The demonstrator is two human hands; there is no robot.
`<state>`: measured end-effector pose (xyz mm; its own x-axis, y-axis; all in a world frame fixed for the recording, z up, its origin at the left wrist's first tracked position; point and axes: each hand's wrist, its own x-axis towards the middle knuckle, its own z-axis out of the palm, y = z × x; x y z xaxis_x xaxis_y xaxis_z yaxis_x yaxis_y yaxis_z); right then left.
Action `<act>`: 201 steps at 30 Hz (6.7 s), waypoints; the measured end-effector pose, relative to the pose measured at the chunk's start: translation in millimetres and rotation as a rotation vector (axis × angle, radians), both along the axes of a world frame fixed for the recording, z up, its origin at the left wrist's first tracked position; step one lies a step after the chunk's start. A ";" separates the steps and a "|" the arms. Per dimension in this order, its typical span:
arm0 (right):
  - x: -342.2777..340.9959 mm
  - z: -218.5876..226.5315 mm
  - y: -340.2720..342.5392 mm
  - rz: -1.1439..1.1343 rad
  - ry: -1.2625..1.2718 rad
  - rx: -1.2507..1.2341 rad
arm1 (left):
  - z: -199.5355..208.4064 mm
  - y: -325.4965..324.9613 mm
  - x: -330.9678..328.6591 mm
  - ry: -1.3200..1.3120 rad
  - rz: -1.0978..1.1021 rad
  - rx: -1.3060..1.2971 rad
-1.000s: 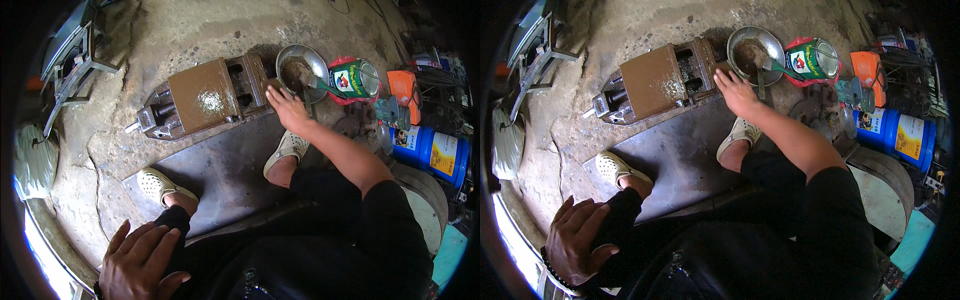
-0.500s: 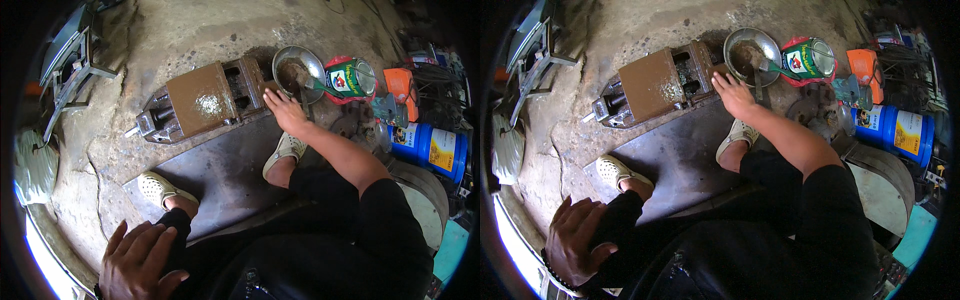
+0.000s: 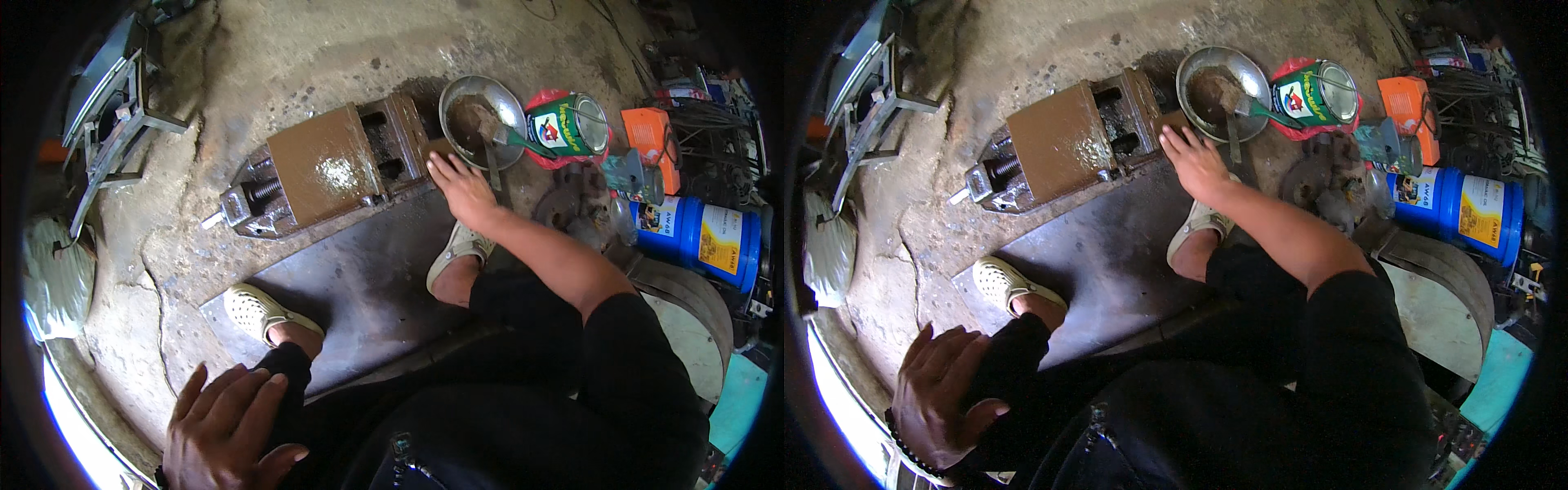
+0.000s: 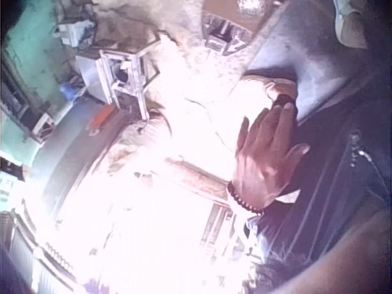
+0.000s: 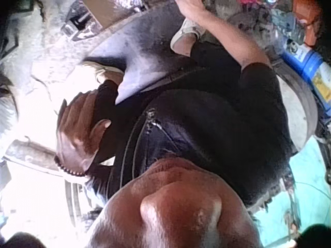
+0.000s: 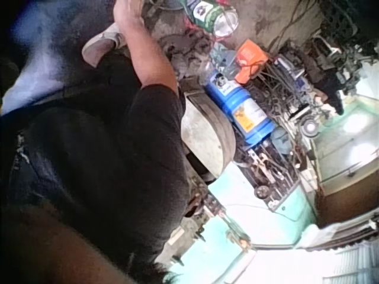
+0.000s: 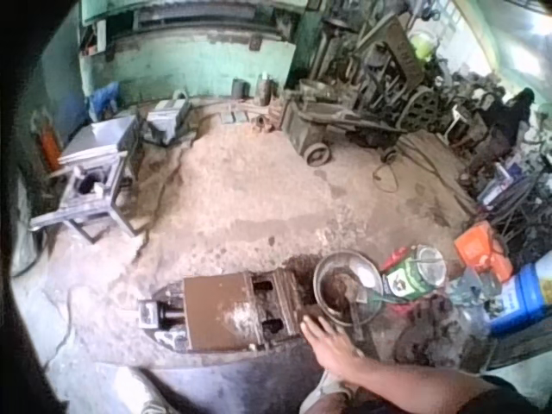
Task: The person repeatedly wipes and scrubs a rectangular metal part clamped in a bench vise using a brush and their hand. They dip the brush into a nearby bowl to apply liquid and continue scrubbing the same surface area throughout the clip.
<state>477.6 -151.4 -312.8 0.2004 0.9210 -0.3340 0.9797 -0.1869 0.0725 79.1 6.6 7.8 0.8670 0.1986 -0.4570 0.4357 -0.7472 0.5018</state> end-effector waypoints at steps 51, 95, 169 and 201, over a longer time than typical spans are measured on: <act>-0.5 -12.8 88.1 -0.030 0.091 0.205 | 5.0 0.7 -2.5 0.040 0.072 0.022; -77.5 -41.1 -11.0 -0.495 0.248 0.505 | 17.2 -18.7 -5.8 -0.087 -0.040 0.047; 148.4 -23.7 -63.6 -0.754 -0.244 -0.040 | -4.7 -6.1 -25.2 0.090 0.134 0.007; -278.6 -67.6 -5.4 -1.486 1.467 0.777 | 12.8 -29.4 -85.3 -0.174 0.085 0.101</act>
<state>198.9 -156.8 -380.4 0.6950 0.3773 -0.6121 -0.5635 -0.2430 -0.7896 -6.2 -22.8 20.6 0.9093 0.3112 -0.2763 0.4125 -0.7620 0.4992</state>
